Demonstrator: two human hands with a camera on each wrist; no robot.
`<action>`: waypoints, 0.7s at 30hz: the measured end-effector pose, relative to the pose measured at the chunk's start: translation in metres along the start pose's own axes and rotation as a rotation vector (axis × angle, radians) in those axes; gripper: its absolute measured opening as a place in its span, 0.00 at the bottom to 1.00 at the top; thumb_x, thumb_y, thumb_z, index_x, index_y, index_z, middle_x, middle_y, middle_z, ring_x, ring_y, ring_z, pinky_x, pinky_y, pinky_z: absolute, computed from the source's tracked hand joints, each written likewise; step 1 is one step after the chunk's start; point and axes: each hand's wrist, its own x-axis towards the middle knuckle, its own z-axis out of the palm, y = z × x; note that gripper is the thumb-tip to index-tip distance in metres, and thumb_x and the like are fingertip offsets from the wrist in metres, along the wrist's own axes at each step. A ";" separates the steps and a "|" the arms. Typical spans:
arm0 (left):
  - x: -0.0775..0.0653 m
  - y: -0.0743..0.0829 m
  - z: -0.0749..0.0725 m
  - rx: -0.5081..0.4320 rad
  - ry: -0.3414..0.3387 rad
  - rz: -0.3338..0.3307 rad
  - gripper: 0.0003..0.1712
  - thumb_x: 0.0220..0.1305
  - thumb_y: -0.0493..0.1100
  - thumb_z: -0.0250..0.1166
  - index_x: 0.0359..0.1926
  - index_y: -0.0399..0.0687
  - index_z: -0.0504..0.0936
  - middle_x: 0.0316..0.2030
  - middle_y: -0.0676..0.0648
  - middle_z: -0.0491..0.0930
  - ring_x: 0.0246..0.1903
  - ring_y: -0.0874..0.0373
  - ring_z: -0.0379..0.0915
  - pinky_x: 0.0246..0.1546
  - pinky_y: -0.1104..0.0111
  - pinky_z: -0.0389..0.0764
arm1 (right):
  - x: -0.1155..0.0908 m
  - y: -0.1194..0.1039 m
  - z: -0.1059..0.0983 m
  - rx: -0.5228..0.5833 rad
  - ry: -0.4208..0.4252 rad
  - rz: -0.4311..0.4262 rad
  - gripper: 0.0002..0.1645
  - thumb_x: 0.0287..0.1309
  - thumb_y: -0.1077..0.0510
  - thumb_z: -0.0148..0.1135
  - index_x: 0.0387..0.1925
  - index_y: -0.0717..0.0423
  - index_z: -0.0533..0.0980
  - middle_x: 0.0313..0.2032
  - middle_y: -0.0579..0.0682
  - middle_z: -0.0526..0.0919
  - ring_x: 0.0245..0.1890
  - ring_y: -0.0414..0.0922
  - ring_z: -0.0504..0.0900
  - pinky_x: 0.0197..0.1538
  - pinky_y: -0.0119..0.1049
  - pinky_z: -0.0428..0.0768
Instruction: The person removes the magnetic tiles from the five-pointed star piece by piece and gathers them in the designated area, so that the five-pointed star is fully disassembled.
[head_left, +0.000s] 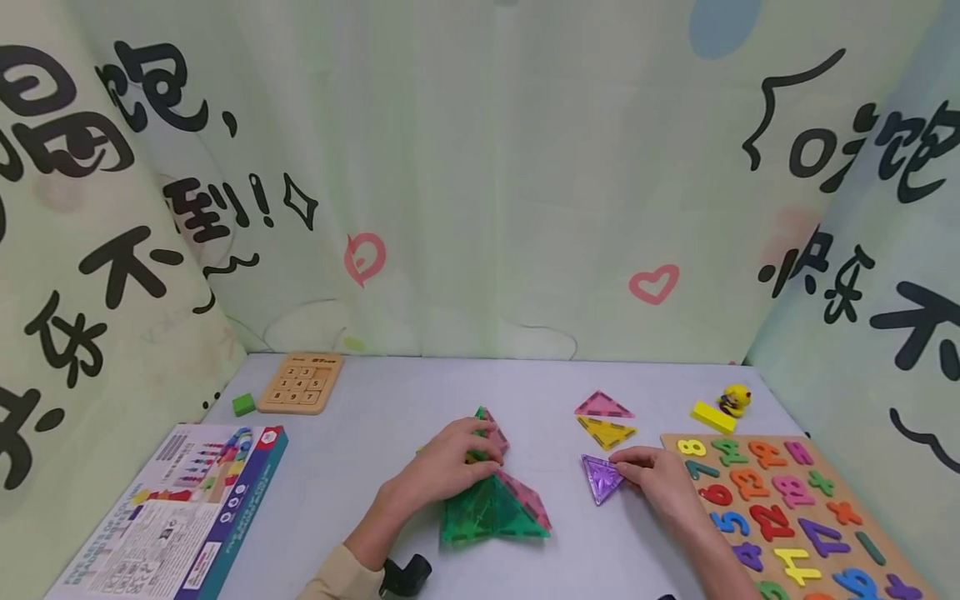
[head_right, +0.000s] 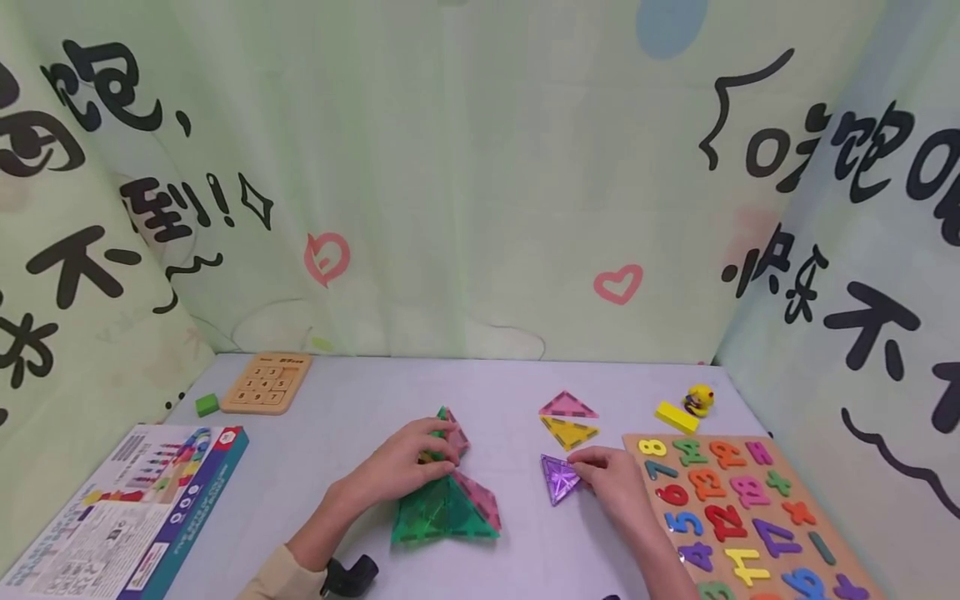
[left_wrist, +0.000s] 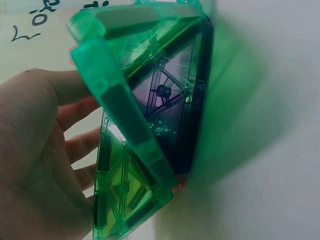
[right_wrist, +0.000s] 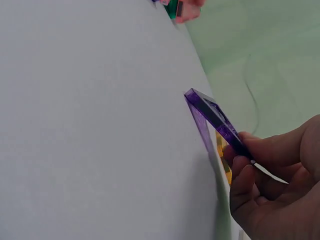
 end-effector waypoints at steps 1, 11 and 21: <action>0.000 0.000 0.000 -0.003 -0.004 -0.007 0.06 0.67 0.51 0.65 0.39 0.63 0.88 0.69 0.50 0.70 0.73 0.48 0.58 0.72 0.48 0.62 | 0.003 0.001 -0.002 -0.031 0.006 -0.009 0.13 0.67 0.65 0.57 0.48 0.62 0.83 0.46 0.59 0.85 0.40 0.47 0.76 0.38 0.33 0.79; -0.002 0.002 0.001 0.062 -0.033 -0.030 0.08 0.61 0.61 0.68 0.37 0.70 0.88 0.70 0.53 0.68 0.74 0.50 0.55 0.72 0.46 0.60 | -0.003 -0.013 0.007 -0.164 0.050 -0.112 0.14 0.65 0.57 0.60 0.48 0.60 0.82 0.38 0.54 0.85 0.34 0.46 0.77 0.35 0.32 0.76; -0.002 0.002 0.003 0.070 -0.010 -0.023 0.09 0.61 0.60 0.68 0.37 0.67 0.88 0.69 0.51 0.69 0.74 0.49 0.56 0.71 0.45 0.62 | -0.034 -0.037 0.054 0.251 -0.530 -0.072 0.28 0.63 0.48 0.65 0.55 0.64 0.76 0.25 0.47 0.85 0.23 0.39 0.82 0.30 0.32 0.83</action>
